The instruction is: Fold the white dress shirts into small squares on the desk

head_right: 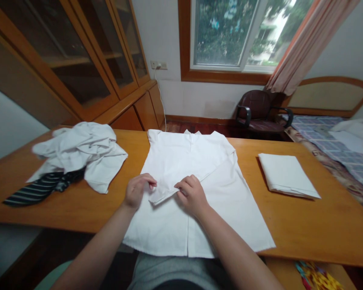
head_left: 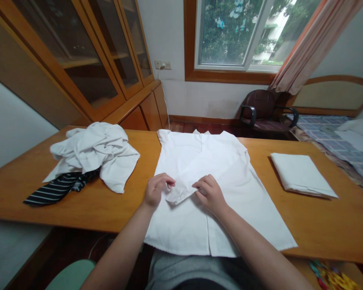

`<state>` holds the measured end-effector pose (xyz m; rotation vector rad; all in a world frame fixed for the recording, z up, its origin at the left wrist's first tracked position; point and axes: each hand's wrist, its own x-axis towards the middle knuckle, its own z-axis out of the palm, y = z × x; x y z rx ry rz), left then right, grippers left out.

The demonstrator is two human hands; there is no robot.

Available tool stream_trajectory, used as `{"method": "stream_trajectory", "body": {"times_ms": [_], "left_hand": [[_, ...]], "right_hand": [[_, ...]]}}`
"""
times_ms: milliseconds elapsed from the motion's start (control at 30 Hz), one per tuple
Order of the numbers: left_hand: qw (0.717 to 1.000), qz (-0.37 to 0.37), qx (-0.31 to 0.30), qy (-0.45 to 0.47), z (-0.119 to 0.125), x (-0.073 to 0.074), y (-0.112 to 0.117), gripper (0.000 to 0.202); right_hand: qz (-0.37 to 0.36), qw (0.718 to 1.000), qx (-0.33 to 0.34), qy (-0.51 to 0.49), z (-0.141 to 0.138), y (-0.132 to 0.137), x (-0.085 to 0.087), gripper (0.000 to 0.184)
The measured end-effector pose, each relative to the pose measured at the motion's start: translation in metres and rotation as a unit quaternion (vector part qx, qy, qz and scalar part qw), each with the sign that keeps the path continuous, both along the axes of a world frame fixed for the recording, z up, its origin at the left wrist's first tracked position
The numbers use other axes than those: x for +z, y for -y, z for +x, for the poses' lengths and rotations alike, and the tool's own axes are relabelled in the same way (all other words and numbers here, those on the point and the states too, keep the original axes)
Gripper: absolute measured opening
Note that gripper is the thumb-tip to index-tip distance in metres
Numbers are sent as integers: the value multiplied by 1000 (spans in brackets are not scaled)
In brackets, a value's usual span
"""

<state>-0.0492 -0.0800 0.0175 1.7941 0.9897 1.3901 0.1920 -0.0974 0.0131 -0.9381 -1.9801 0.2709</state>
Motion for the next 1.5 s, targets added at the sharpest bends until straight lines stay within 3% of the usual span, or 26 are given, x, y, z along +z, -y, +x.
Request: {"method": "stream_trajectory", "body": {"times_ms": [100,200,467,600,700,833,967,1067,1267,1500], "left_hand": [[996,-65,56,-2,5,-1,-6,35],[992,-109,33,-48,11,-2,-10,28],[959,-274,-70,-2,11,-1,-3,69],[956,-287,-65,-15,3,9,3,67],[960,-268,-42,-67,-13,14,6,60],[947,-283,3,-150,-30,16,13,59],[939,-289,23,-183,-29,17,25,55],[934,-304,41,-184,-27,19,32,57],[913,-357,32,-194,-40,23,44,61],[909,-332,15,-251,-59,20,52,67]], "right_hand": [[19,1000,-11,-1,-1,5,3,16],[19,1000,6,-3,-1,8,3,16],[48,996,41,68,0,8,-2,12],[41,989,66,124,1,13,7,17],[7,980,68,187,12,15,17,34],[-31,975,-31,217,51,-3,18,46],[-48,950,-180,251,109,-30,0,47],[-66,926,-239,286,137,-38,-16,48],[-86,910,-242,325,143,-23,-24,47],[-87,908,-233,338,142,5,-23,48]]}}
